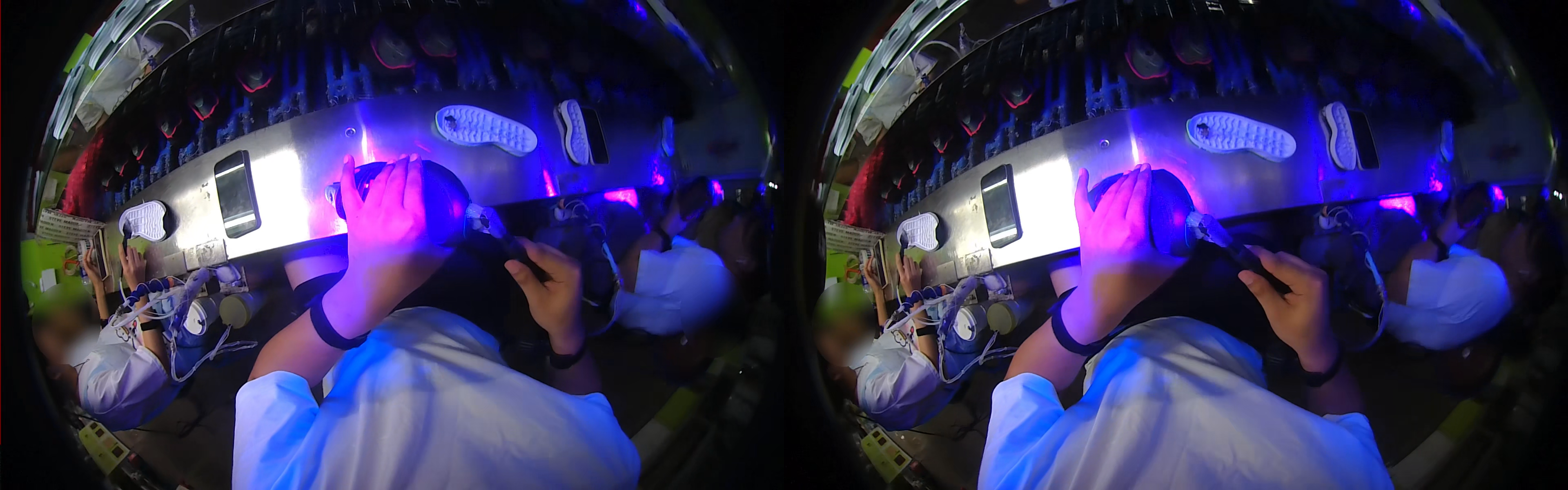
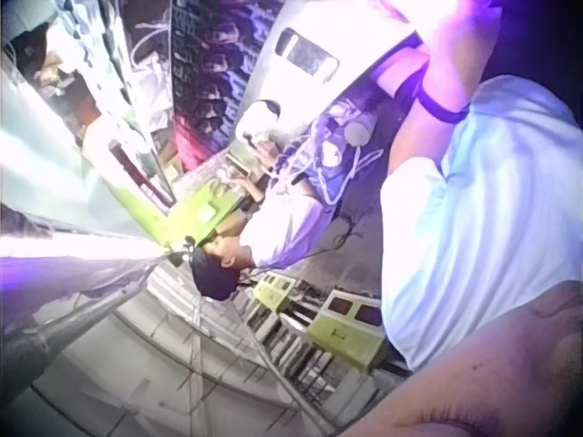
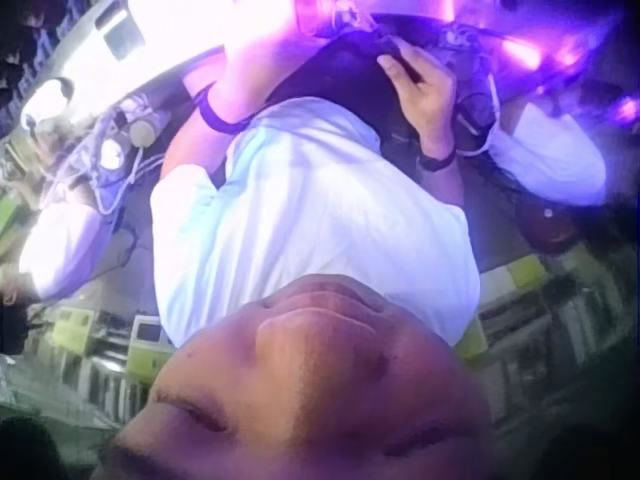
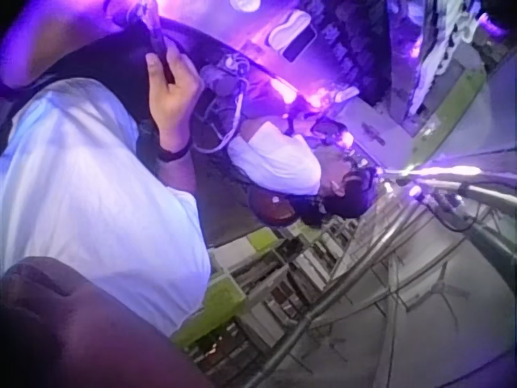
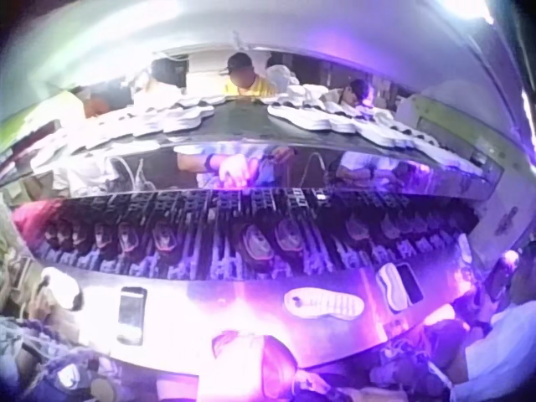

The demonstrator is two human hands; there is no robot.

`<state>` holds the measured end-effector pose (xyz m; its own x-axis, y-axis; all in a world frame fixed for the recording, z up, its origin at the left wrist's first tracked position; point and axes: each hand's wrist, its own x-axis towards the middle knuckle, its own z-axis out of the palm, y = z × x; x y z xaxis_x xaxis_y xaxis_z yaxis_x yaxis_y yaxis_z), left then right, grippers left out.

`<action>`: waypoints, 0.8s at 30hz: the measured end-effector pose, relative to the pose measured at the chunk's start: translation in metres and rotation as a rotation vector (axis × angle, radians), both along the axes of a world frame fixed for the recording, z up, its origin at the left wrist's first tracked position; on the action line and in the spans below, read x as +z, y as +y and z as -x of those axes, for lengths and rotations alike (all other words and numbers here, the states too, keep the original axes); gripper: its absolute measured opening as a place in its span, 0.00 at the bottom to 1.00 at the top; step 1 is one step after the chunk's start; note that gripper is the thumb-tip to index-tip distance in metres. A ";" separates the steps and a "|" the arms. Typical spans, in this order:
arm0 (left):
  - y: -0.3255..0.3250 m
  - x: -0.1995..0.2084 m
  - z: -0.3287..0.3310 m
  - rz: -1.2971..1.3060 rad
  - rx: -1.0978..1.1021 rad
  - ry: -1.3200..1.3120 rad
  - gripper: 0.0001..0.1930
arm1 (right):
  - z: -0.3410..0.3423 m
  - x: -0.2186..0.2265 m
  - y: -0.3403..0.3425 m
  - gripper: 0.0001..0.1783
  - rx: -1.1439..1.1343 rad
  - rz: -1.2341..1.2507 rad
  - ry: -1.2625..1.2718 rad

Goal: The recorder is applying glue to the edges and soles of shoes using a brush on a manufacturing production line.

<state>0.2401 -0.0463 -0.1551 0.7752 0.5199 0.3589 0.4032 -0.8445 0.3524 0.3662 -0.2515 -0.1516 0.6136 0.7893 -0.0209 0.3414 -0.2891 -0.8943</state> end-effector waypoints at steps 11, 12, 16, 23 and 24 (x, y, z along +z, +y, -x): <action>0.059 0.002 -0.004 0.211 0.001 -0.046 0.50 | -0.041 -0.008 0.075 0.19 0.133 -0.065 -0.225; 0.064 0.008 -0.003 0.240 -0.010 0.041 0.49 | -0.039 -0.017 0.080 0.19 0.084 -0.129 -0.210; 0.084 -0.005 0.022 0.091 -0.029 0.423 0.50 | -0.028 -0.051 0.081 0.19 -0.015 -0.139 0.218; 0.084 0.001 0.055 0.351 -0.106 0.231 0.56 | -0.049 -0.018 0.092 0.18 0.090 -0.052 0.353; 0.079 0.001 0.059 0.437 -0.134 0.156 0.56 | -0.053 -0.008 0.095 0.18 0.135 -0.073 0.319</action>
<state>0.1809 0.0331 -0.1542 0.8727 0.4882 0.0028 0.3776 -0.6787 0.6299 0.4188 -0.1568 -0.1591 0.4757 0.8691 -0.1354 0.0725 -0.1921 -0.9787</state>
